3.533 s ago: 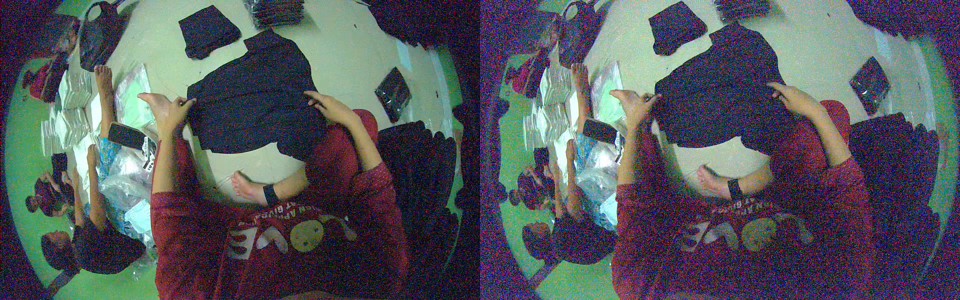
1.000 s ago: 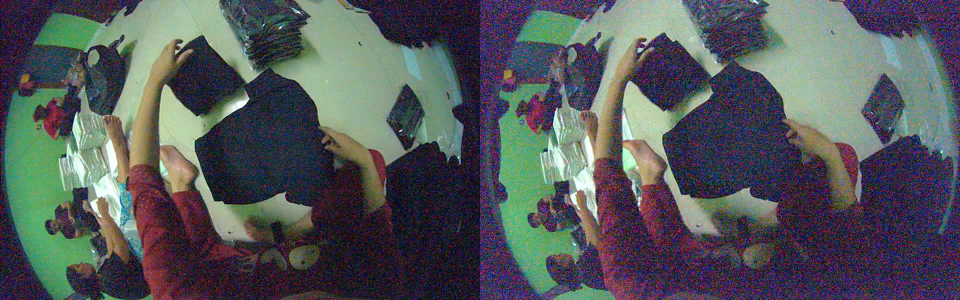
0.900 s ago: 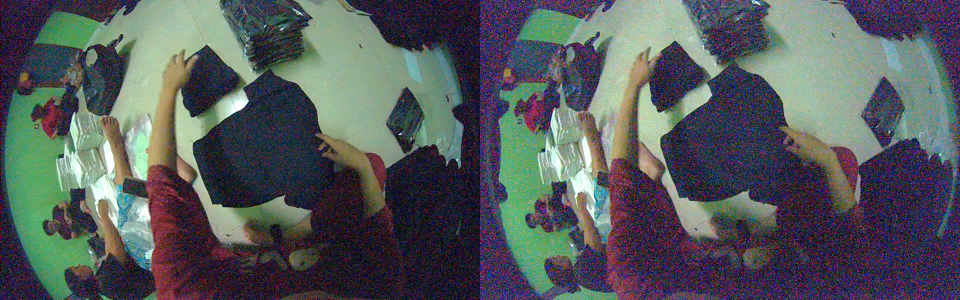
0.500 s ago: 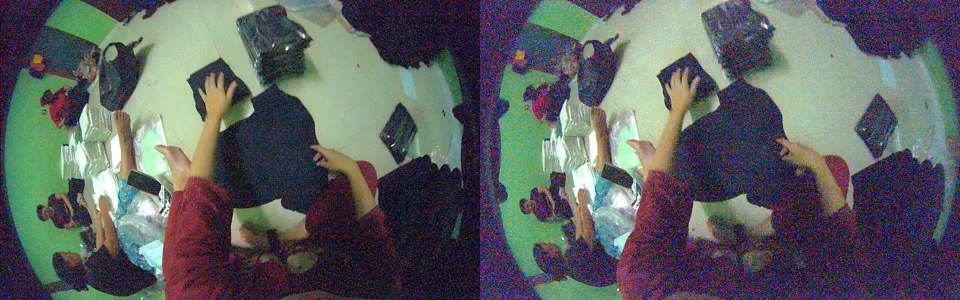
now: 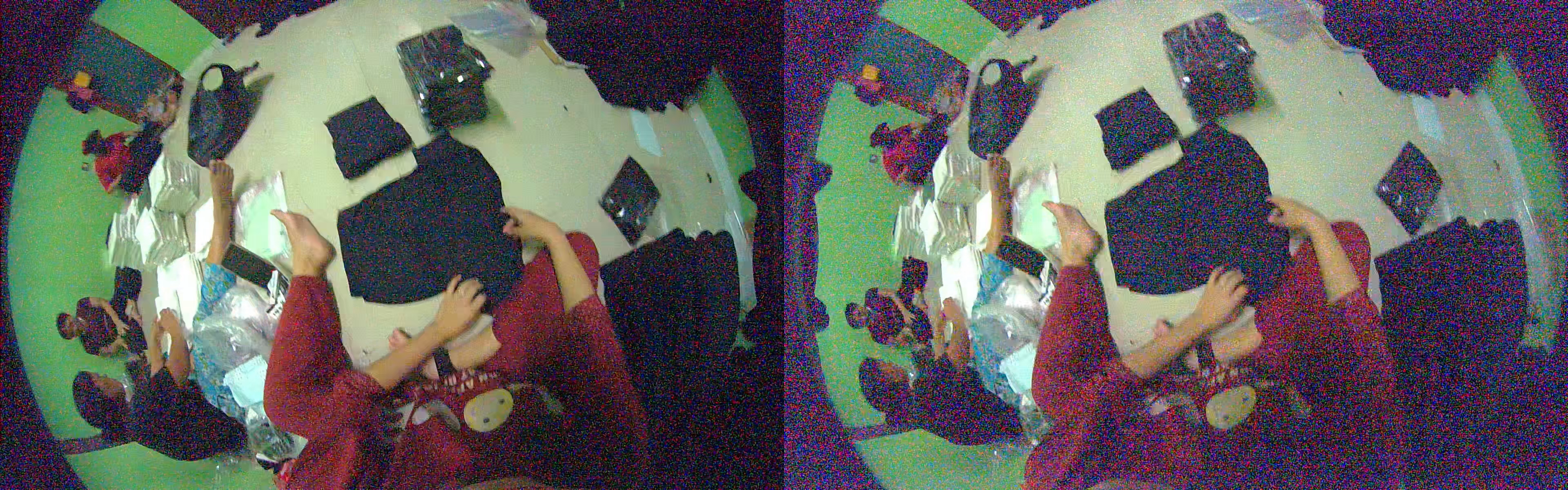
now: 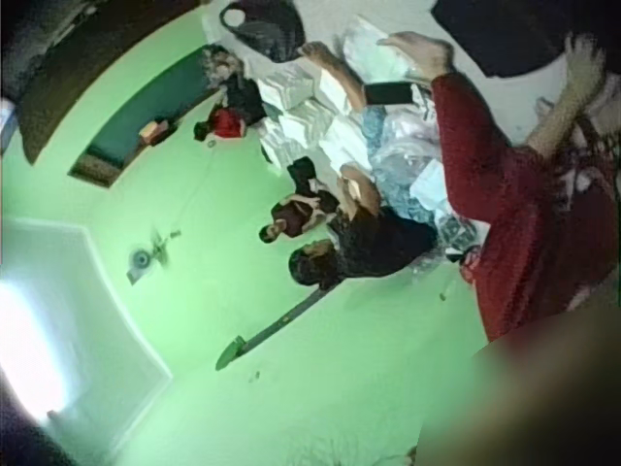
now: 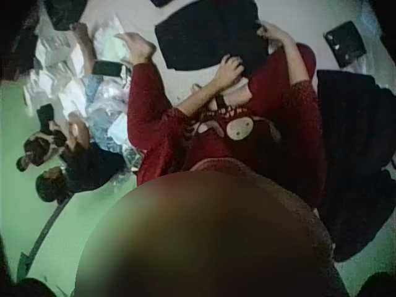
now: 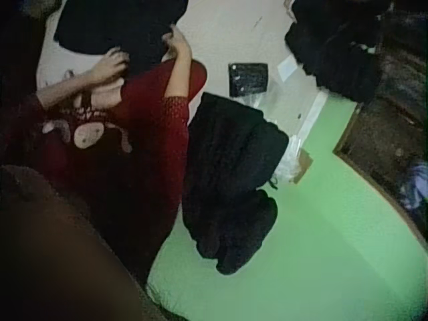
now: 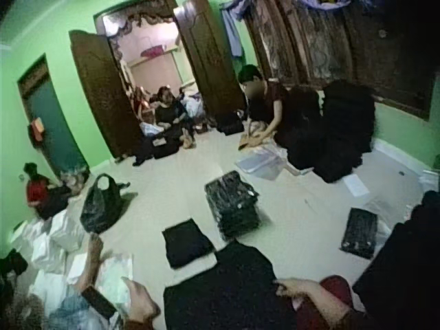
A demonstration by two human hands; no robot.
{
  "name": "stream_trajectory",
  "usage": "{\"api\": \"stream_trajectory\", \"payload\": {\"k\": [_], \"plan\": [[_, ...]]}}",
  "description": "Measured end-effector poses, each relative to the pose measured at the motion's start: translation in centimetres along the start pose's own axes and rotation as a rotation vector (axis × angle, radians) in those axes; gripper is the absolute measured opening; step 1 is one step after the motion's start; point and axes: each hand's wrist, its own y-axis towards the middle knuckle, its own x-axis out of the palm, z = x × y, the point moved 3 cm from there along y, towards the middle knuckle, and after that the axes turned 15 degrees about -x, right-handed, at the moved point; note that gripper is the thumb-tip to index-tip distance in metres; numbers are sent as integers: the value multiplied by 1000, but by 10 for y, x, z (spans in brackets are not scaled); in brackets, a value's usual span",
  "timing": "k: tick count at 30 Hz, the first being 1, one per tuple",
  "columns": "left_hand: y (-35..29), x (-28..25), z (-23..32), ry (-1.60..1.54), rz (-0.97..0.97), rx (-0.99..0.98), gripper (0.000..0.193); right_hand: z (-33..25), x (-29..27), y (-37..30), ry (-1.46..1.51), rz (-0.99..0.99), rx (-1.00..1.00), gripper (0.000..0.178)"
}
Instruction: The person sits on the floor and folds a dark-colored t-shirt by hand. They smooth the fabric, fold the sleeves and sides, and then fold the shirt in half before placing it on a growing stack of folded shirts.
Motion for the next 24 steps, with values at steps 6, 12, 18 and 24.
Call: {"api": "stream_trajectory", "payload": {"k": [6, 12, 18, 24], "plan": [[6, -11, 8, -202, -90, 53, 22, 0, -6, -14, -136, 106, -39, 51], [66, -58, -42, -889, -271, -303, 15, 6, -16, -20, -90, 194, -54, 49], [50, -43, -31, -950, -782, -107, 26, 7, -17, -16, -128, 184, -120, 50], [25, -30, -15, -1017, -169, -457, 17, 6, -19, -22, 17, 183, -40, 49]]}}
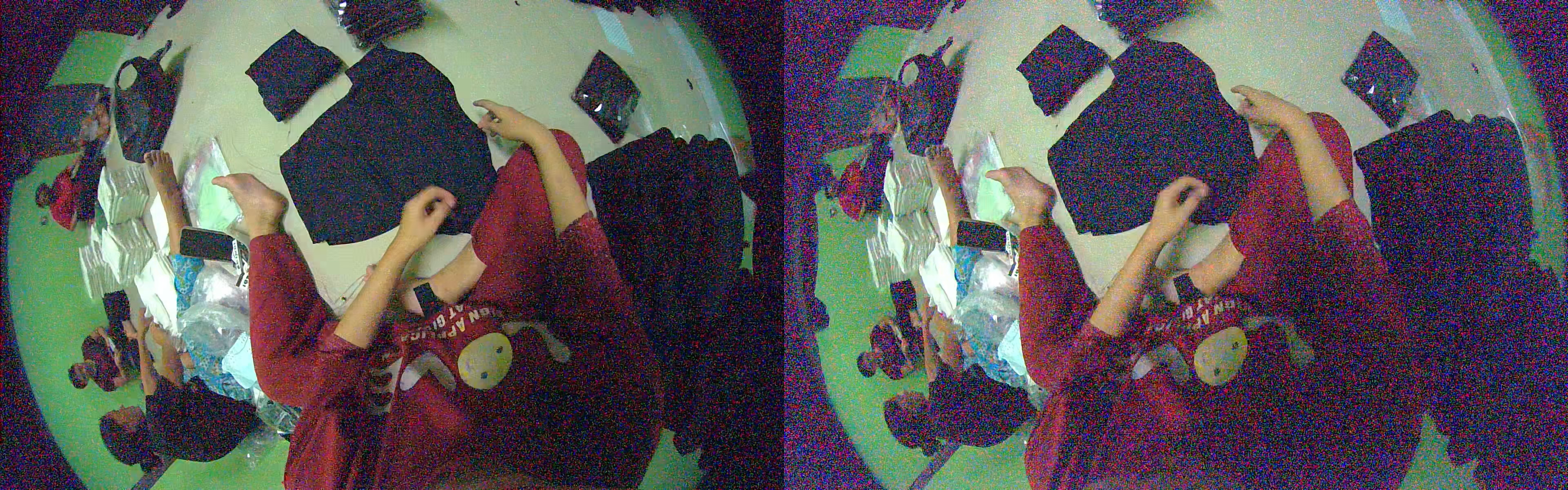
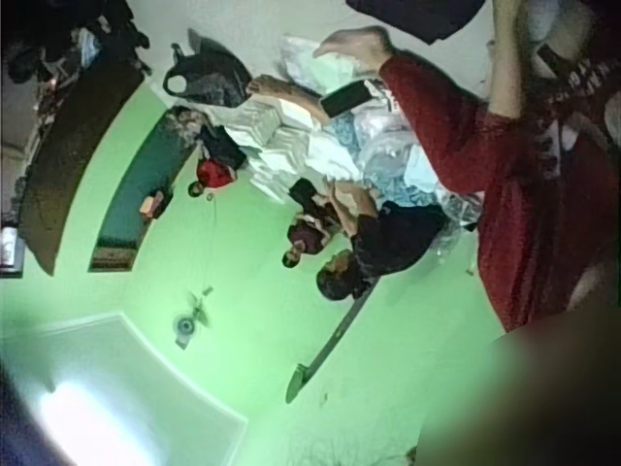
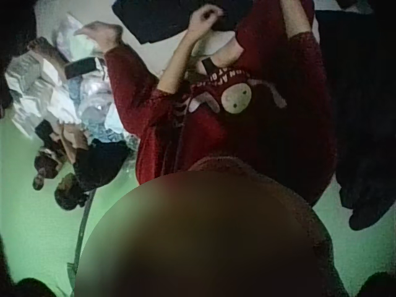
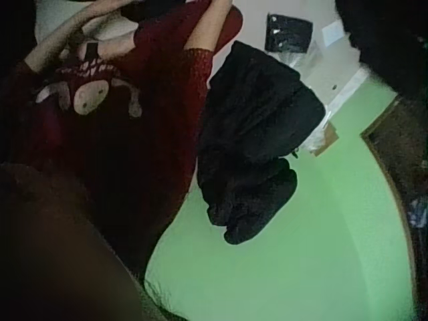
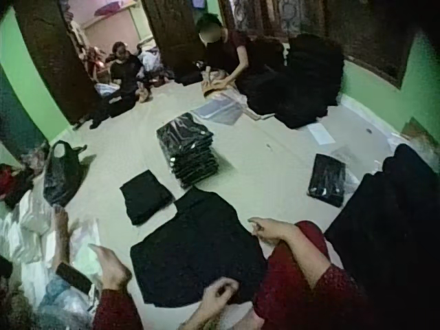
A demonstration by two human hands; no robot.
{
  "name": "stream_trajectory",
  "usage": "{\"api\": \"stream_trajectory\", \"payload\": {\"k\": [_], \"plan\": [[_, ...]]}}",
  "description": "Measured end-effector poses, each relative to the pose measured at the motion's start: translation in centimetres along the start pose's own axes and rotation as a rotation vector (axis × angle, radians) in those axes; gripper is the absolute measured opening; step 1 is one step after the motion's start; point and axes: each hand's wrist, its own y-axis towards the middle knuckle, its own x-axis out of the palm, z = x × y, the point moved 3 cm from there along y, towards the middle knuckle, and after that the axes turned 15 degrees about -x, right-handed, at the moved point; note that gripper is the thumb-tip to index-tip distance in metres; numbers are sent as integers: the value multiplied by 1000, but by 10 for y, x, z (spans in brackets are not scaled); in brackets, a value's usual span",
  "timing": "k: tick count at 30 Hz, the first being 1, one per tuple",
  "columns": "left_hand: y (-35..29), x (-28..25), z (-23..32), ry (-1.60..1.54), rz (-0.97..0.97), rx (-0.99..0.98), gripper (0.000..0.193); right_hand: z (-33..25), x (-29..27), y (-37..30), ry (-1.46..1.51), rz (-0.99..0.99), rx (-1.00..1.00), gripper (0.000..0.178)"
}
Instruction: The person sits on the floor and folds a dark-colored t-shirt by hand. They smooth the fabric, fold the sleeves and sides, and then fold the shirt in half before placing it on a growing stack of folded shirts.
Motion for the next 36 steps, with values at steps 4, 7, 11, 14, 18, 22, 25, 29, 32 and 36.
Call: {"api": "stream_trajectory", "payload": {"k": [4, 7, 11, 14, 18, 22, 25, 29, 32, 36], "plan": [[-6, 4, 4, 523, 527, 185, 44, -4, 1, 2, -132, 16, -61, 45], [-14, 25, -3, 631, 349, 37, 51, -6, 1, 1, 13, 11, 1, 45], [-32, 48, -7, 935, 148, 146, 41, -25, -5, -5, 7, 34, -106, 48], [-41, 50, -9, 917, 160, 309, 36, -49, -3, -18, 36, 86, -161, 50], [-36, 41, -6, 845, 129, 496, 30, -88, 22, -39, 144, 28, -200, 51], [-13, 12, 8, 339, 215, 268, 19, -119, 66, -64, 159, -113, -329, 55], [-3, -5, 21, -4, 154, 94, 14, -127, 83, -68, -18, -25, -481, 60], [-11, -3, 30, -62, 83, 49, 39, -117, 90, -60, 80, -66, -299, 54], [-28, -14, 22, 233, 280, 315, 37, -116, 85, -57, 44, -98, -268, 47], [-31, -34, -10, 754, 394, 414, 40, -126, 80, -59, -23, -95, -307, 45]]}}
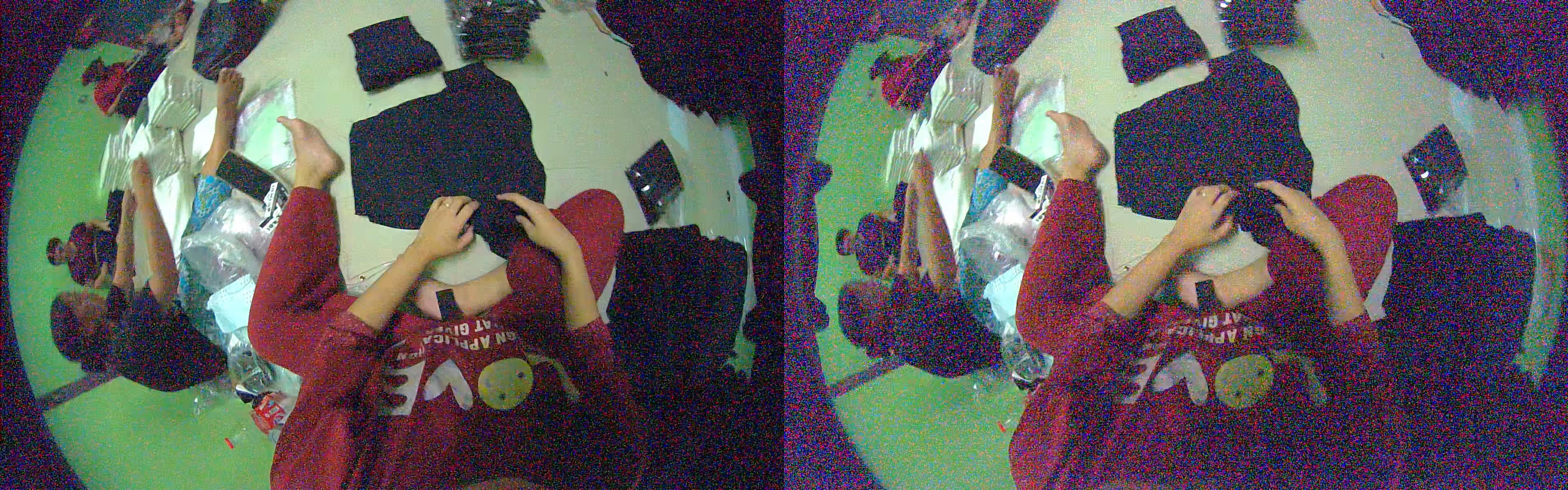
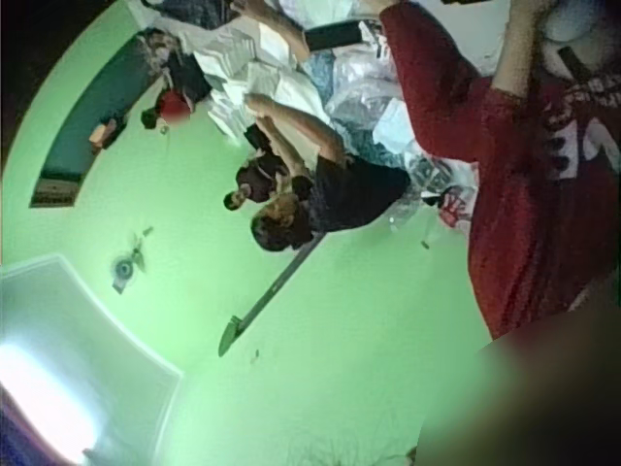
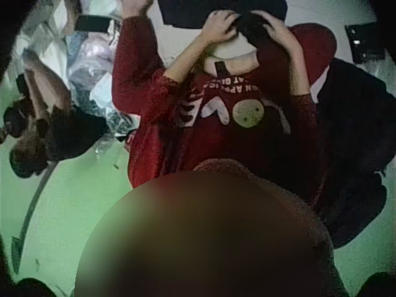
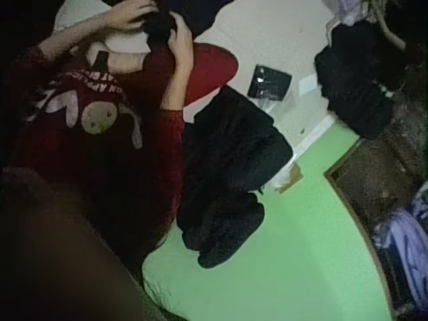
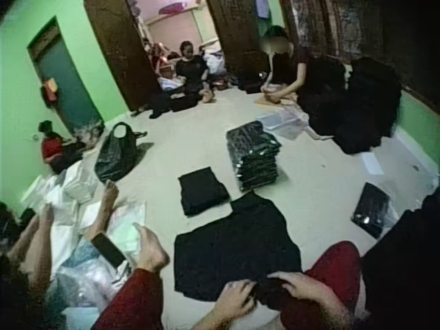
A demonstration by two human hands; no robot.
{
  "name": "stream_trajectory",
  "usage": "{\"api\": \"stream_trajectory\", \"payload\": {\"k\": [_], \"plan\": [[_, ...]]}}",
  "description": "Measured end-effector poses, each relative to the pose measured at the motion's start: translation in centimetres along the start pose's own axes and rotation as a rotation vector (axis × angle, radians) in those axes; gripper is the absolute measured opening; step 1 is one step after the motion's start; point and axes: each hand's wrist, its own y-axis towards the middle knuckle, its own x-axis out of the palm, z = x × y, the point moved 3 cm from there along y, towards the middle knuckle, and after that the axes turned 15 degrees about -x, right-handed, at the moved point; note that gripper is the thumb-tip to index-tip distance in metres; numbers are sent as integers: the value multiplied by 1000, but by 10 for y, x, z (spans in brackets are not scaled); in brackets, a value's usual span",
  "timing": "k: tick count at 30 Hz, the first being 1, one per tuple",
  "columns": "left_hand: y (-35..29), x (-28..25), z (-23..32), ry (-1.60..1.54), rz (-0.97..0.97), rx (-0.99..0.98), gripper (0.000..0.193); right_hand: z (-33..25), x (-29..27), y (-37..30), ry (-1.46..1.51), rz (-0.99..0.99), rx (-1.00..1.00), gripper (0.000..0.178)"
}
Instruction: The person sits on the floor and folds a dark-colored t-shirt by hand. They smooth the fabric, fold the sleeves and sides, and then fold the shirt in half before placing it on a growing stack of folded shirts.
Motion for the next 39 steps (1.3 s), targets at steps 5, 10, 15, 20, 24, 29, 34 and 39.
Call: {"api": "stream_trajectory", "payload": {"k": [5, 10, 15, 20, 24, 29, 34, 39], "plan": [[-1, -1, -53, 238, -46, -112, 21, -7, -8, 1, -7, 29, -8, 46], [-38, -82, -128, 456, 196, -200, 23, 2, -21, -17, -54, 24, 61, 46], [-60, -88, -151, 215, -141, -201, 28, 9, -15, -22, -62, -55, 100, 47], [-64, -81, -173, 262, -434, -337, 32, 13, -14, -5, -115, -153, 122, 53], [-42, -92, -201, -264, -485, -678, 23, 34, -37, 30, -206, -170, 136, 54], [-14, -100, -209, -589, -163, -984, 33, 67, -71, 100, -313, 2, 13, 54], [-23, -74, -184, -620, 392, -973, 34, 65, -86, 123, -238, 131, 36, 57], [-22, -52, -172, -226, 606, -873, 34, 51, -29, 96, -280, 39, -20, 60]]}}
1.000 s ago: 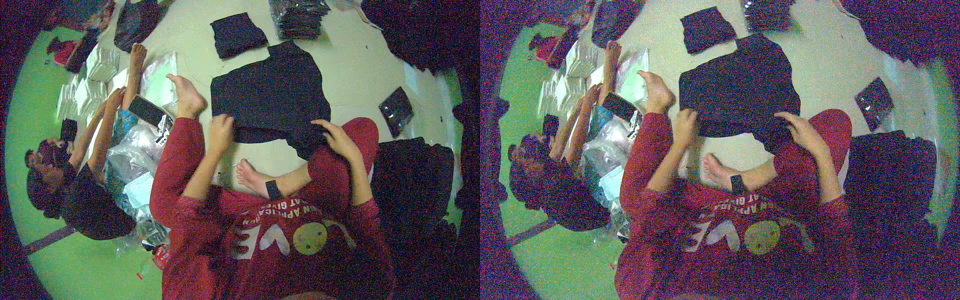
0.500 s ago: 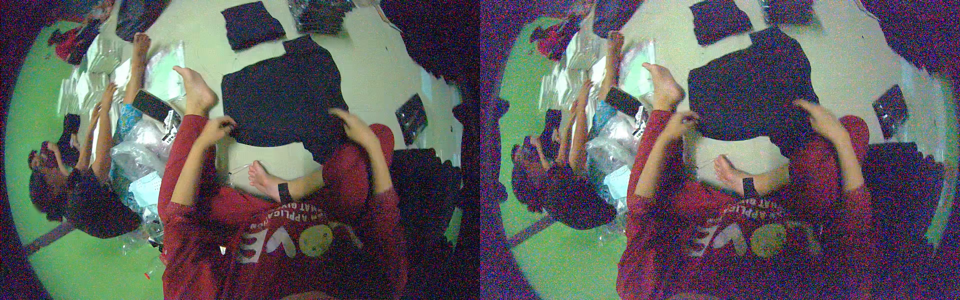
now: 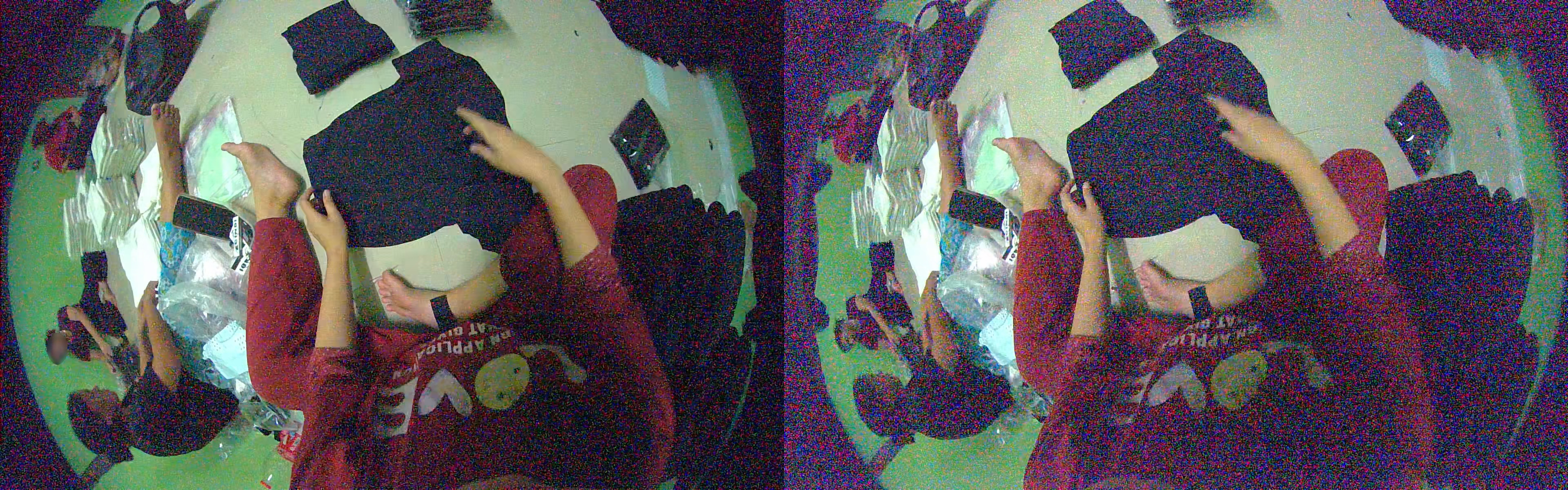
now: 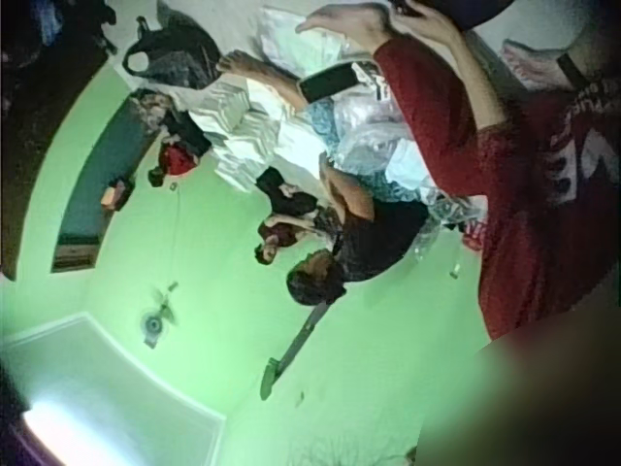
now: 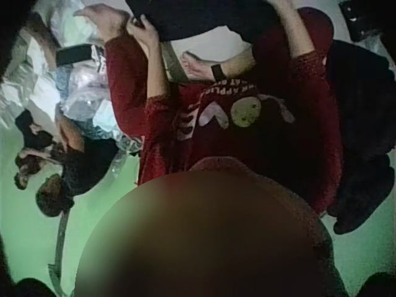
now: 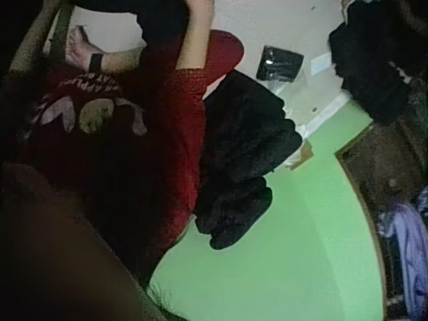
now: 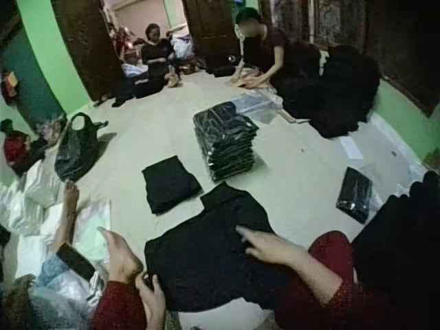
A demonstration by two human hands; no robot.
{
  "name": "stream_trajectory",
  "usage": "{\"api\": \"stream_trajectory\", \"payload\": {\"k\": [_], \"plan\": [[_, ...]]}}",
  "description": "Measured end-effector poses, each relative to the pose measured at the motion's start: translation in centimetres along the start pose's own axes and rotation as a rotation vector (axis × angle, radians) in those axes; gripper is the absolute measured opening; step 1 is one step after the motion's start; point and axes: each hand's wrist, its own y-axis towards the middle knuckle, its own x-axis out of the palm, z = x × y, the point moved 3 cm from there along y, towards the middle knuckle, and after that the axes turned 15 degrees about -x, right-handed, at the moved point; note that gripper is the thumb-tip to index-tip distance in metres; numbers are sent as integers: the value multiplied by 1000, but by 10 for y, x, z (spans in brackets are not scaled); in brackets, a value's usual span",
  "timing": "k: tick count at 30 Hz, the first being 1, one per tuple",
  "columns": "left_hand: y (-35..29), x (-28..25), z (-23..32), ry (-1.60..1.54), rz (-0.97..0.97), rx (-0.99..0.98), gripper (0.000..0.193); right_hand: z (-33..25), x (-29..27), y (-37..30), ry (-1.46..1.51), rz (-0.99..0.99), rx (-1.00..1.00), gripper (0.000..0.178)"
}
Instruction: The person sits on the floor and folds a dark-colored t-shirt by hand. They smooth the fabric, fold the sleeves and sides, and then fold the shirt in half before placing it on a growing stack of folded shirts.
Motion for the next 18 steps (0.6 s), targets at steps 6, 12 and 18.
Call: {"api": "stream_trajectory", "payload": {"k": [6, 12, 18], "plan": [[-1, -3, 9, 350, 137, 152, 34, 24, 24, -31, -88, -102, 79, 58], [-17, 28, 74, 202, 155, 515, 36, 43, 8, -36, -127, -184, 143, 50], [-69, 134, 148, 330, -365, 665, 29, 42, 8, -40, -159, -181, 42, 49]]}}
